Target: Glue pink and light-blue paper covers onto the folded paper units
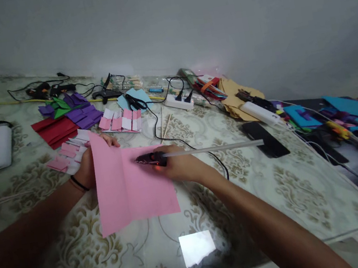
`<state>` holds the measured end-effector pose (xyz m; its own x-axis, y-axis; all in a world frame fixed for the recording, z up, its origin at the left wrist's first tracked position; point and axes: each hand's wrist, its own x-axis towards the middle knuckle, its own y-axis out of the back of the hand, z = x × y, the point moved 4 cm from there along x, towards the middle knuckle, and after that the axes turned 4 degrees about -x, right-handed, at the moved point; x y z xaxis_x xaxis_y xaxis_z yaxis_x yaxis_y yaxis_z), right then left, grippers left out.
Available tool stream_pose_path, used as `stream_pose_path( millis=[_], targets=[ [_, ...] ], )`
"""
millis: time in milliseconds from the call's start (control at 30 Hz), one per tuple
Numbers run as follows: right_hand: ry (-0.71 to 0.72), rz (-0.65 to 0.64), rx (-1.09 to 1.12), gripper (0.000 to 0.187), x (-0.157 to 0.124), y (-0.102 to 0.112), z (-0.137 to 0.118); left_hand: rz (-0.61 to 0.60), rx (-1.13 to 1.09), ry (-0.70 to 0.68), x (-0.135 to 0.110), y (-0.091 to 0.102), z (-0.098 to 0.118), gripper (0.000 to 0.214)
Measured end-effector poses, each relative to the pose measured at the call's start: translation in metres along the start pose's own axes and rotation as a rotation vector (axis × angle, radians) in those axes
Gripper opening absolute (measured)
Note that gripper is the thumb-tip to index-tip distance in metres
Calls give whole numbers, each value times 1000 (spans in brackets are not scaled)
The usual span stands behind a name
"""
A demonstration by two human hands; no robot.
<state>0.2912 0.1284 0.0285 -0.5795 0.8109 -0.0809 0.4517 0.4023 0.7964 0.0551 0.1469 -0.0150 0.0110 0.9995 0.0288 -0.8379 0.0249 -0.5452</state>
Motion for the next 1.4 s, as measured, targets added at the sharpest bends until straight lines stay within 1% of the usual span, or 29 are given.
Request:
stream_pose_path(
  millis=[133, 233, 333, 433, 567, 667, 767, 867, 967, 1067, 1133, 1200, 1300, 1400],
  targets=[
    [9, -40, 14, 35, 0, -3, 2, -8, -30, 0, -1, -1, -1, 34],
    [13, -70, 27, 36, -8, -1, 1, -14, -44, 14, -2, -1, -1, 33],
    [-21, -107, 62, 36, -18, 2, -2, -17, -41, 24, -3, -1, -1, 33],
    [-65, -137, 46, 36, -31, 4, -2, -20, -36, 26, -4, -2, -1, 36],
    [-71, -117, -116, 26, -52, 8, 1, -19, -23, 13, -2, -2, 1, 37],
    [-72, -133, -206, 27, -69, 8, 5, -17, -10, 3, -2, -1, 1, 38],
    [-68, -146, -239, 27, -86, 9, 10, -9, 8, -11, -2, 1, 1, 38],
    [-87, -138, -248, 26, -102, 12, 15, -7, 38, -12, -3, 2, 1, 33],
    [-110, -136, -224, 27, -112, 18, 17, -6, 53, -16, -4, 0, 2, 33],
    [-84, -130, -185, 27, -111, 21, 10, 1, 59, -25, -5, -1, 3, 34],
    [-38, -167, -141, 26, -103, 19, 0, 6, 63, -26, -6, -2, 3, 32],
    [10, -218, -68, 24, -93, 12, -12, 5, 61, -21, -6, -2, 4, 29],
    [55, -246, 76, 22, -79, -2, -28, -3, 52, -8, -6, -2, 4, 25],
    [59, -244, 83, 23, -70, -16, -36, -3, 52, -4, -5, 0, 4, 25]
  ],
)
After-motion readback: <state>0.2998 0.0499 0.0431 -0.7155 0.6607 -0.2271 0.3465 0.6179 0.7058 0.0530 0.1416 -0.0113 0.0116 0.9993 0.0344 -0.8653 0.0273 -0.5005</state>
